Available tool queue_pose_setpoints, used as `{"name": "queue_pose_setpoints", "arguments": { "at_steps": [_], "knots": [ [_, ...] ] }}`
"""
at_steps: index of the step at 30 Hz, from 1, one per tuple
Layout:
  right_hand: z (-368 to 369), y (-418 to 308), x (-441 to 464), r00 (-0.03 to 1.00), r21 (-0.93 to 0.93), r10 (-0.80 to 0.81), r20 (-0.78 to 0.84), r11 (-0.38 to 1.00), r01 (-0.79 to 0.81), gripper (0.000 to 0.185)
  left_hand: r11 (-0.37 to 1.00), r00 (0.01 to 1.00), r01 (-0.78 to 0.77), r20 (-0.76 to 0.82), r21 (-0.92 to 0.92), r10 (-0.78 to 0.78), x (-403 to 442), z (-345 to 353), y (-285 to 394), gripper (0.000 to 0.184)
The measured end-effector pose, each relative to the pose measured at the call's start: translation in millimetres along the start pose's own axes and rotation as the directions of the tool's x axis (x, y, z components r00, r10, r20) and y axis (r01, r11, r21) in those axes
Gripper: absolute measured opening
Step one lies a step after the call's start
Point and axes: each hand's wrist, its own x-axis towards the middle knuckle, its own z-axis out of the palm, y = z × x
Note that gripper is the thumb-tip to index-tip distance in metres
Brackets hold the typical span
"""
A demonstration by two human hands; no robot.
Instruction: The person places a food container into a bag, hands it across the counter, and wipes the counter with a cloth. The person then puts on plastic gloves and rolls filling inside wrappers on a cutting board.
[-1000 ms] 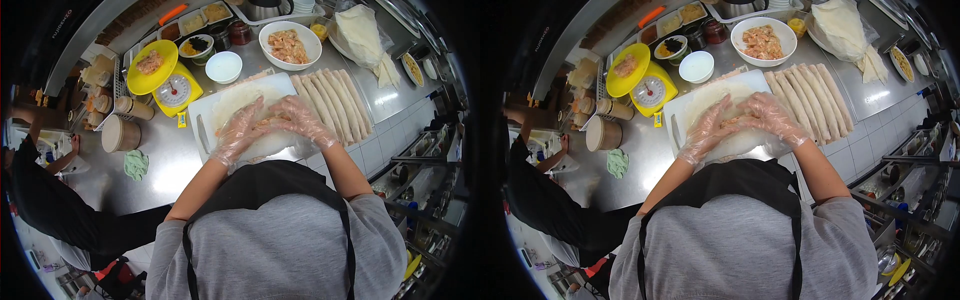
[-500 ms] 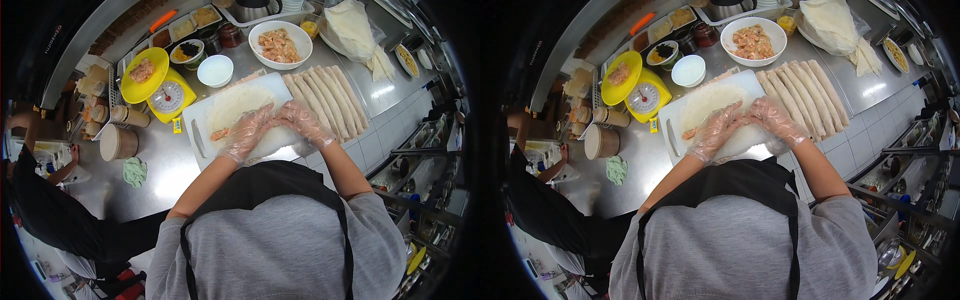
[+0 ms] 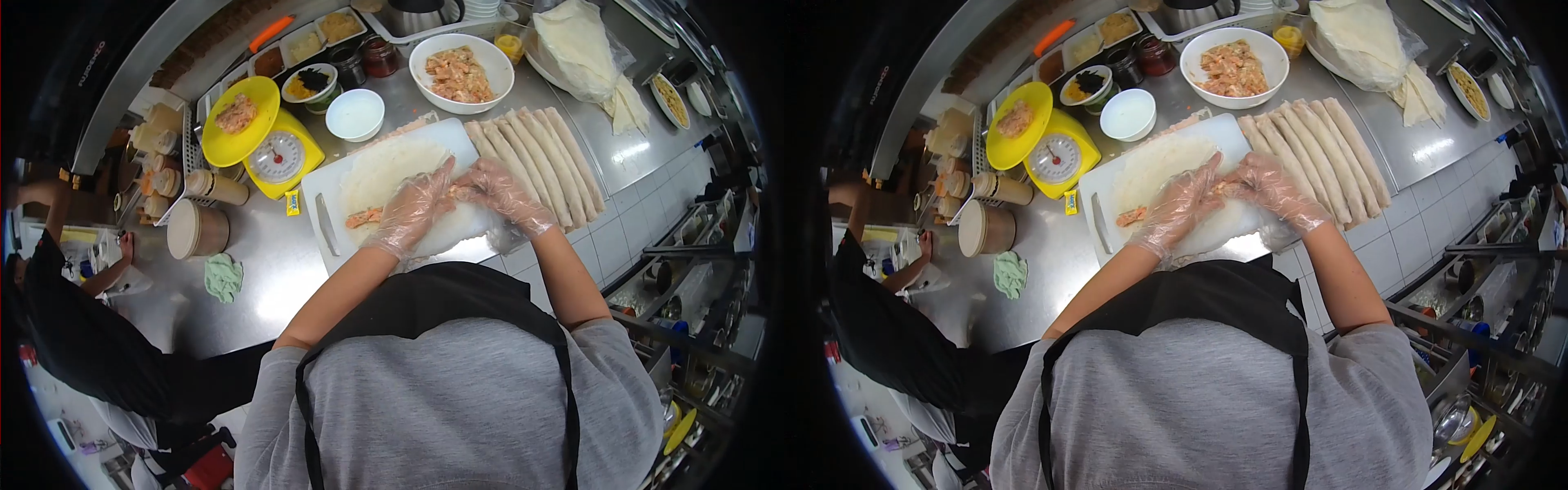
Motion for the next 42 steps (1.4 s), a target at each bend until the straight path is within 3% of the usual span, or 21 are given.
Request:
{"name": "queue_pose_setpoints", "arguments": {
  "at_steps": [3,5,7,9,10,12,13,15,16,18,21,25,28,30,32,34,35,37,38,40,42],
  "knots": [
    [1,-1,-1,0.999,0.013,0.006,-0.035,1.0,-0.006,0.022,0.998,0.999,-0.05,-0.016,0.024,0.051,-16,-9,-24,0.067],
    [-2,-3,1,0.999,0.005,0.028,0.019,1.0,-0.028,0.025,0.997,0.997,0.078,0.012,0.026,-0.078,-34,-21,-41,0.071],
    [-6,-3,1,0.996,-0.007,0.053,0.072,0.999,-0.053,0.029,0.996,0.997,0.079,-0.028,0.04,-0.078,-53,-35,-50,0.072],
    [-10,-3,3,0.984,0.17,0.087,0.156,0.979,-0.113,0.031,0.988,0.988,0.149,-0.048,0.048,-0.146,-67,-46,-51,0.072],
    [-14,-13,7,0.984,0.17,0.081,0.16,0.979,-0.109,0.031,0.987,0.987,0.154,-0.053,0.048,-0.151,-71,-46,-55,0.072],
    [-20,-38,19,0.998,-0.035,-0.067,-0.011,0.997,0.067,0.024,0.994,0.977,0.108,-0.186,-0.001,-0.106,-77,-42,-63,0.071],
    [-18,-38,22,0.998,-0.038,-0.067,-0.009,0.997,0.066,0.024,0.994,0.977,0.107,-0.187,-0.004,-0.106,-75,-40,-65,0.071],
    [-8,-32,30,0.987,-0.097,-0.137,0.082,0.985,0.145,0.024,0.941,0.98,0.14,-0.095,-0.307,-0.177,-68,-34,-66,0.07],
    [-1,-31,31,0.987,-0.098,-0.138,0.083,0.984,0.145,0.024,0.941,0.98,0.139,-0.096,-0.308,-0.176,-65,-33,-60,0.07],
    [14,-29,31,0.982,-0.172,-0.153,0.112,0.97,0.171,0.022,1.0,0.99,0.004,-0.143,-0.011,-0.006,-54,-30,-46,0.069],
    [27,-31,28,0.965,-0.239,-0.251,0.078,0.935,0.263,0.023,0.997,0.995,-0.002,-0.095,0.072,0.009,-42,-21,-33,0.069],
    [28,-26,27,0.965,-0.189,-0.239,0.11,0.948,0.256,0.034,0.991,0.998,0.055,-0.047,0.12,-0.05,-35,-21,-32,0.069],
    [23,-29,22,0.988,-0.204,-0.15,-0.018,0.968,0.143,0.046,0.998,0.997,-0.031,-0.067,0.061,0.035,-46,-33,-49,0.07],
    [22,-26,23,0.994,-0.086,-0.101,0.046,0.991,0.105,0.049,0.993,0.992,0.109,-0.053,-0.042,-0.111,-60,-46,-53,0.071],
    [16,-36,27,0.994,-0.116,-0.07,0.088,0.99,0.08,0.048,0.974,0.984,0.17,-0.036,-0.153,-0.177,-72,-47,-68,0.071],
    [10,-47,35,0.991,-0.153,-0.042,0.128,0.986,0.062,0.047,0.881,0.971,0.123,-0.128,-0.457,-0.202,-79,-48,-73,0.069],
    [10,-52,39,0.985,-0.148,-0.108,0.132,0.981,0.127,0.043,0.881,0.97,0.125,-0.131,-0.456,-0.205,-81,-52,-70,0.069],
    [19,-57,50,0.975,-0.143,-0.176,0.138,0.97,0.195,0.039,0.971,0.965,0.078,-0.229,-0.224,-0.131,-84,-62,-63,0.063],
    [32,-55,55,0.955,-0.169,-0.281,0.091,0.941,0.293,0.033,0.971,0.964,0.082,-0.23,-0.225,-0.135,-84,-57,-66,0.063],
    [58,-51,60,0.921,-0.2,-0.387,0.048,0.899,0.389,0.027,0.857,0.968,0.12,-0.134,-0.501,-0.214,-78,-43,-73,0.056],
    [79,-48,61,0.913,-0.396,-0.375,0.163,0.823,0.408,0.018,0.903,0.972,0.108,-0.145,-0.416,-0.183,-77,-40,-75,0.054]
  ]
}}
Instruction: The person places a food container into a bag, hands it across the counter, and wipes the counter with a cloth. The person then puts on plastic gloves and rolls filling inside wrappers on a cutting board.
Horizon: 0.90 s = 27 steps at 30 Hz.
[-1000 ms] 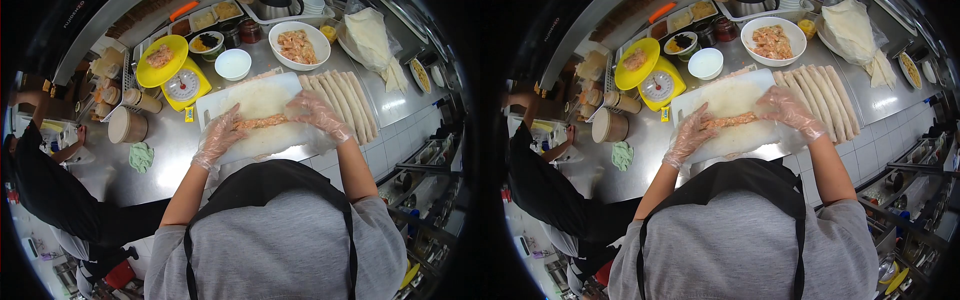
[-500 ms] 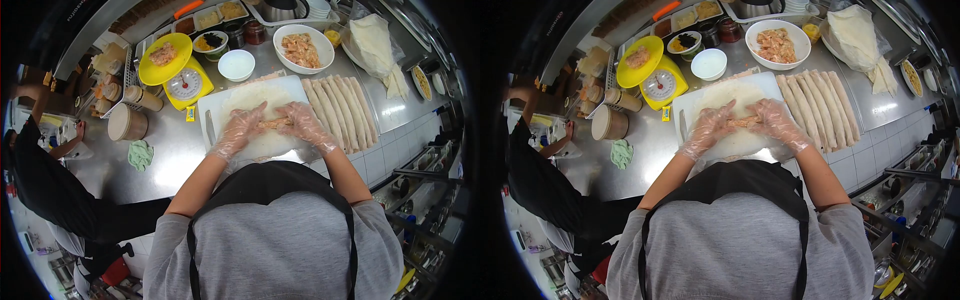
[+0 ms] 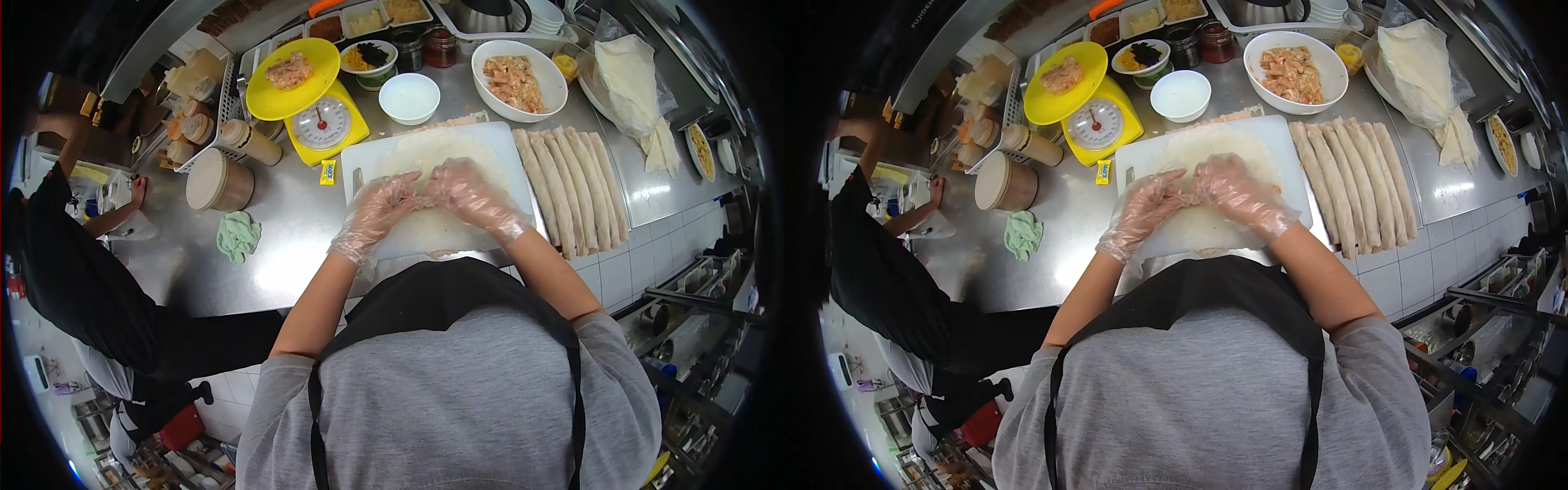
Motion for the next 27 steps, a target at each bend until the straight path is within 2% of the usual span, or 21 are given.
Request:
{"name": "queue_pose_setpoints", "arguments": {
  "at_steps": [1,2,4,5,6,8,9,11,13,17,19,20,22,23,25,27],
  "knots": [
    [-1,-7,4,0.999,0.017,0.017,0.036,1.0,-0.018,0.018,0.995,0.999,-0.032,0.009,0.09,0.031,0,0,-1,0.052],
    [-6,-10,6,0.999,0.014,0.016,0.035,1.0,-0.017,0.018,0.995,0.999,-0.035,0.008,0.09,0.034,0,0,-2,0.052],
    [-22,-15,11,0.973,0.18,0.132,0.19,0.97,-0.167,0.02,0.992,0.998,-0.07,0.001,0.104,0.07,-2,0,-2,0.055],
    [-25,-19,13,0.973,0.177,0.135,0.189,0.97,-0.169,0.02,0.992,0.997,-0.072,0.003,0.103,0.073,-2,-2,-2,0.055],
    [-26,-23,14,0.975,0.133,0.181,0.131,0.971,-0.199,0.022,0.955,0.983,-0.161,-0.049,0.25,0.179,-3,-5,-2,0.058],
    [-21,-23,11,0.97,0.093,0.232,0.072,0.967,-0.238,0.026,0.89,0.955,-0.236,-0.077,0.391,0.287,-2,-1,-9,0.061],
    [-9,-19,10,0.976,0.069,0.194,0.094,0.977,-0.201,0.029,0.962,0.98,-0.174,-0.056,0.209,0.189,0,5,-21,0.064],
    [-1,-15,8,0.981,0.042,0.156,0.116,0.986,-0.161,0.032,0.995,0.995,-0.099,-0.018,0.023,0.099,3,7,-23,0.068],
    [1,-12,1,0.992,0.033,0.126,0.029,0.991,-0.127,0.035,0.991,1.0,-0.017,0.011,0.131,0.016,3,5,-19,0.072],
    [-17,4,-20,0.991,0.106,0.137,-0.006,0.985,-0.135,0.031,0.988,0.996,0.077,0.04,0.136,-0.083,2,1,-7,0.072],
    [-30,11,-34,0.969,0.176,0.244,0.024,0.953,-0.244,0.028,0.999,0.999,0.015,0.045,0.032,-0.017,1,2,-15,0.072],
    [-34,15,-42,0.969,0.175,0.246,0.025,0.953,-0.246,0.028,1.0,0.999,-0.006,0.046,-0.003,0.006,1,2,-17,0.072],
    [-39,21,-56,0.944,0.242,0.328,-0.03,0.919,-0.311,0.03,0.999,0.998,-0.037,0.053,-0.004,0.037,2,4,-17,0.071],
    [-41,24,-60,0.936,0.263,0.351,-0.011,0.905,-0.335,0.038,0.999,0.998,-0.038,0.056,-0.005,0.039,2,3,-15,0.071],
    [-38,31,-68,0.933,0.317,0.358,-0.025,0.888,-0.332,0.038,0.994,0.996,0.014,0.082,0.11,-0.023,4,1,-9,0.073],
    [-36,34,-72,0.931,0.372,0.363,-0.04,0.87,-0.323,0.037,0.987,0.995,-0.01,0.096,0.163,-0.006,4,-2,-1,0.071]
  ]
}}
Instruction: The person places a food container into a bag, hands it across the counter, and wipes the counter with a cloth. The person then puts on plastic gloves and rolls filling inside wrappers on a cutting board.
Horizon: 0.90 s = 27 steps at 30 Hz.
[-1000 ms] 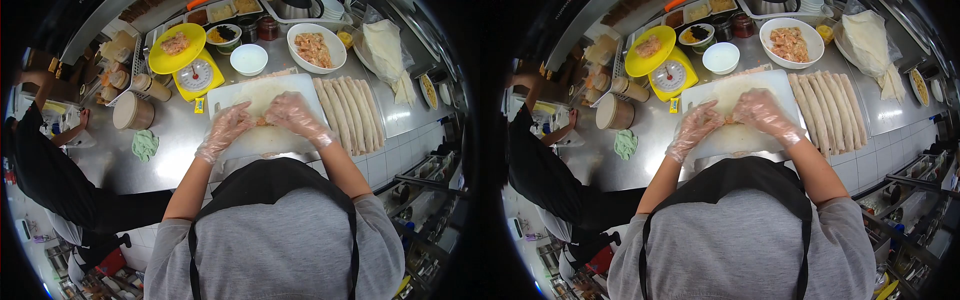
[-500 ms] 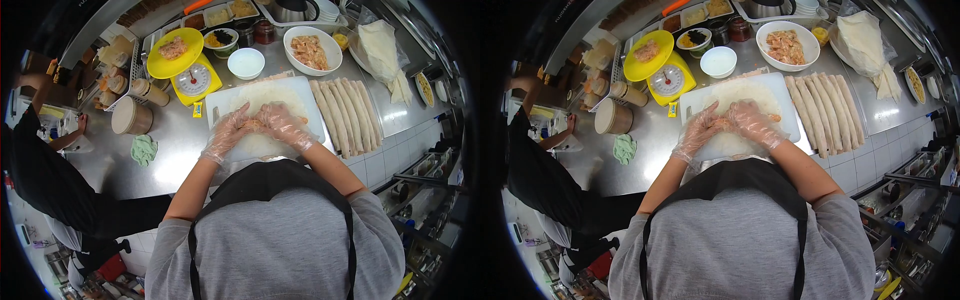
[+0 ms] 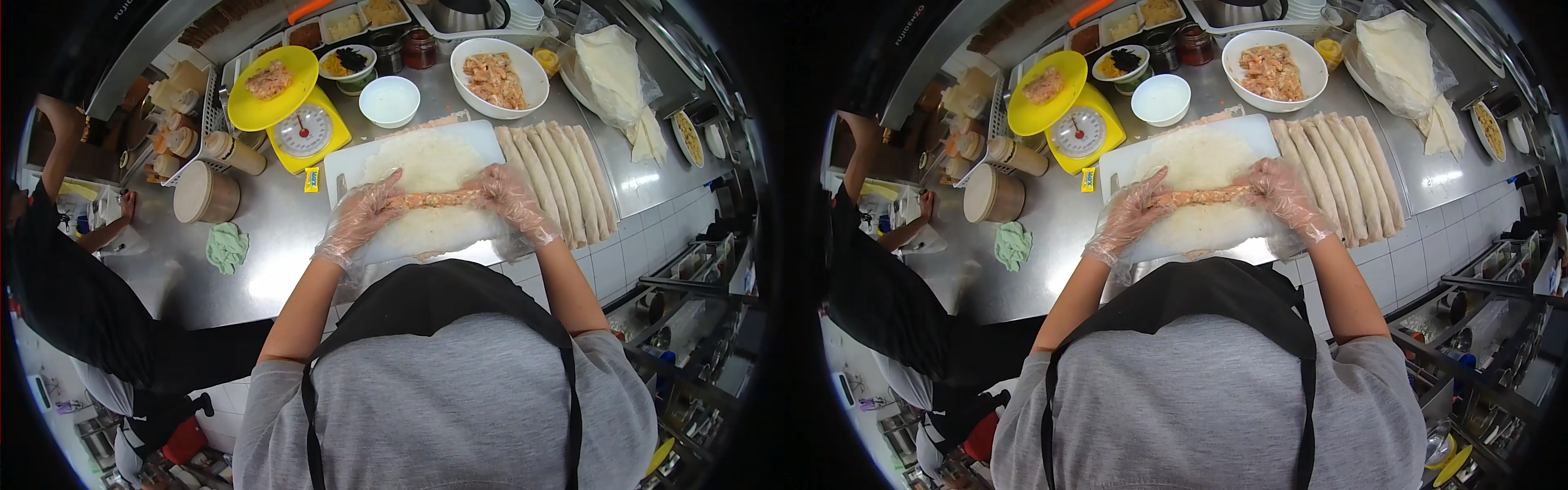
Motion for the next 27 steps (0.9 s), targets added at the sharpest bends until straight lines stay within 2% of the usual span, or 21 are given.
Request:
{"name": "queue_pose_setpoints", "arguments": {
  "at_steps": [2,3,4,5,6,7,8,10,11,12,13,14,15,16,17,18,19,20,21,23,27],
  "knots": [
    [-3,-4,2,0.999,-0.018,0.005,0.036,1.0,-0.004,0.037,0.998,1.0,-0.016,0.004,0.054,0.016,1,1,3,0.07],
    [-5,-6,2,0.999,-0.016,-0.004,0.042,1.0,0.005,0.037,0.976,0.992,-0.116,-0.034,0.184,0.124,2,5,5,0.07],
    [-5,-10,3,0.997,-0.133,-0.081,0.006,0.988,0.082,0.037,0.927,0.972,-0.195,-0.066,0.319,0.228,2,6,5,0.071],
    [-3,-14,6,0.985,-0.244,-0.171,-0.019,0.956,0.162,0.038,0.928,0.973,-0.171,-0.094,0.331,0.213,3,8,5,0.071],
    [1,-15,8,0.979,-0.23,-0.204,-0.002,0.953,0.199,0.038,0.943,0.976,-0.197,-0.038,0.268,0.214,7,12,3,0.073],
    [5,-13,7,0.984,-0.273,-0.176,0.001,0.947,0.17,0.038,0.955,0.976,-0.215,0.012,0.203,0.217,8,13,2,0.075],
    [9,-11,8,0.989,-0.316,-0.15,0.001,0.938,0.143,0.038,0.958,0.98,-0.185,-0.026,0.217,0.195,9,9,4,0.075],
    [9,-11,11,0.988,-0.263,-0.152,0.027,0.953,0.153,0.039,0.992,0.991,-0.117,0.067,0.046,0.113,6,3,7,0.079],
    [6,-10,10,0.993,-0.227,-0.115,0.03,0.967,0.118,0.041,0.993,0.994,-0.102,0.044,0.051,0.1,2,2,3,0.079],
    [2,-9,7,0.995,-0.233,-0.068,0.08,0.969,0.085,0.062,0.976,0.985,-0.153,-0.061,0.157,0.164,-3,3,-1,0.079],
    [-2,-14,9,0.994,-0.233,-0.075,0.085,0.968,0.093,0.062,0.944,0.959,-0.195,-0.149,0.265,0.24,-6,3,1,0.08],
    [-9,-18,8,0.997,-0.099,-0.004,0.074,0.995,0.012,0.074,0.945,0.959,-0.197,-0.15,0.262,0.242,-12,2,0,0.08],
    [-13,-19,5,0.995,0.035,0.076,0.071,0.996,-0.079,0.086,0.903,0.943,-0.226,-0.15,0.364,0.297,-23,-2,-1,0.077],
    [-14,-15,1,0.993,0.027,0.093,0.069,0.995,-0.095,0.086,0.851,0.925,-0.256,-0.141,0.458,0.353,-32,-3,-2,0.074],
    [-14,-9,1,0.993,0.09,0.115,0.04,0.989,-0.118,0.09,0.854,0.924,-0.27,-0.13,0.445,0.36,-38,-2,-4,0.074],
    [-15,-5,-1,0.99,0.154,0.137,0.011,0.978,-0.137,0.095,0.865,0.946,-0.198,-0.14,0.461,0.292,-44,1,-8,0.073],
    [-17,-8,-2,0.988,0.147,0.151,0.004,0.978,-0.15,0.095,0.868,0.962,-0.124,-0.155,0.48,0.223,-47,3,-11,0.071],
    [-20,-15,-1,0.987,0.157,0.163,-0.001,0.974,-0.161,0.095,0.896,0.936,-0.127,-0.249,0.426,0.251,-49,5,-13,0.063],
    [-21,-19,0,0.985,0.169,0.173,-0.004,0.971,-0.17,0.094,0.896,0.936,-0.137,-0.241,0.423,0.257,-53,6,-14,0.063],
    [-22,-20,0,0.984,0.177,0.177,-0.004,0.969,-0.174,0.094,0.833,0.959,-0.144,-0.133,0.535,0.252,-59,5,-12,0.053],
    [-20,-16,-2,0.984,0.17,0.179,0.0,0.969,-0.177,0.094,0.818,0.97,-0.168,-0.053,0.549,0.235,-52,12,-22,0.037]
  ]
}}
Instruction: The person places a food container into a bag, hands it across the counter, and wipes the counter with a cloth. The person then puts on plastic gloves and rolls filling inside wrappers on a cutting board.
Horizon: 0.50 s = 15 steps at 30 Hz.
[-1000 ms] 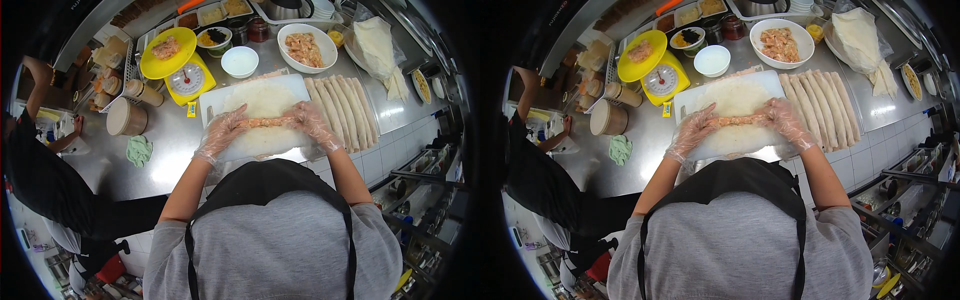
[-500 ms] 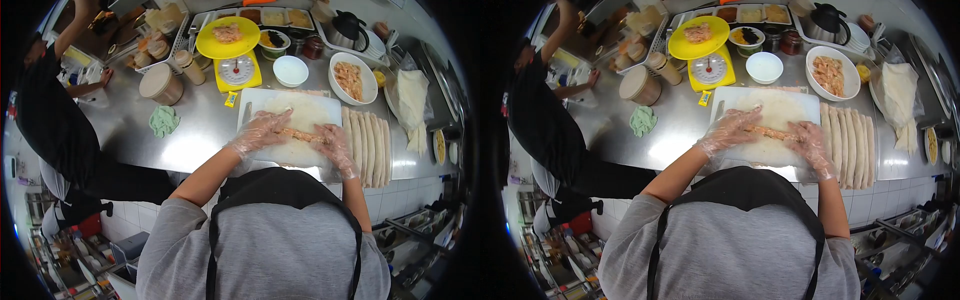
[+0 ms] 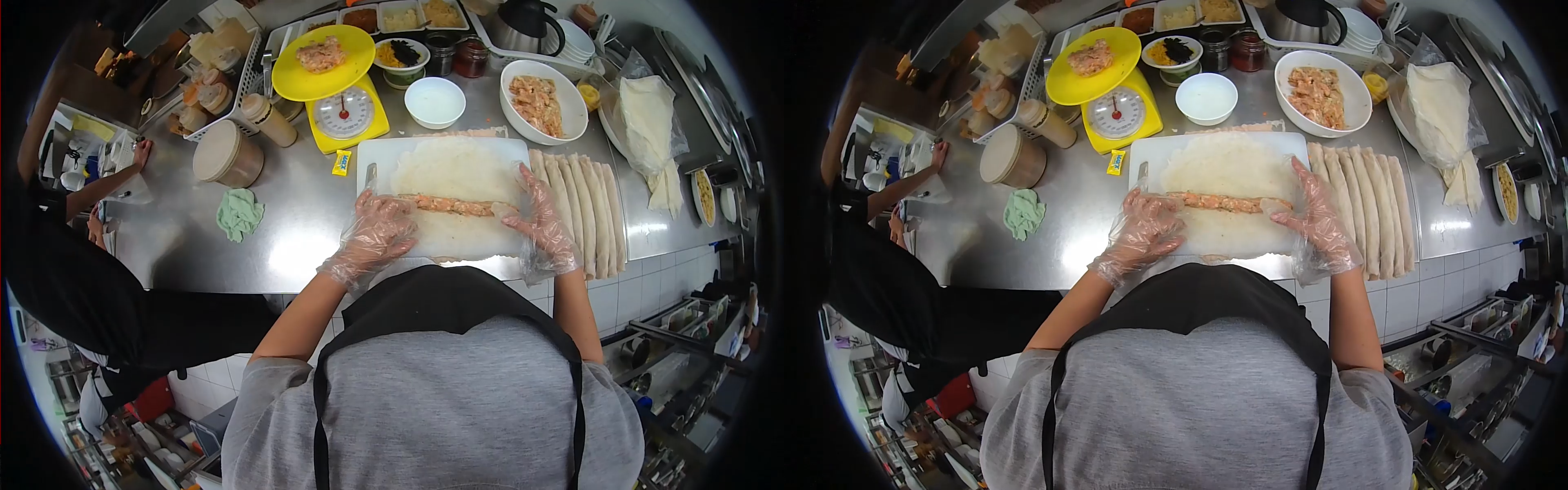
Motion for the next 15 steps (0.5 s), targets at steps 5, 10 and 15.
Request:
{"name": "queue_pose_setpoints", "arguments": {
  "at_steps": [5,10,15],
  "knots": [
    [-2,-4,0,0.998,-0.007,-0.027,0.048,1.0,0.027,0.097,0.986,0.99,-0.132,-0.044,0.102,0.138,21,-3,3,0.03],
    [-3,-36,-7,0.974,-0.28,-0.057,0.217,0.953,0.118,0.1,0.987,0.983,-0.017,-0.183,-0.158,-0.013,56,-11,-13,0.027],
    [41,-17,3,0.974,-0.469,-0.215,0.071,0.855,0.223,0.066,0.92,0.965,0.152,-0.146,-0.361,-0.217,79,-5,-22,0.031]
  ]
}}
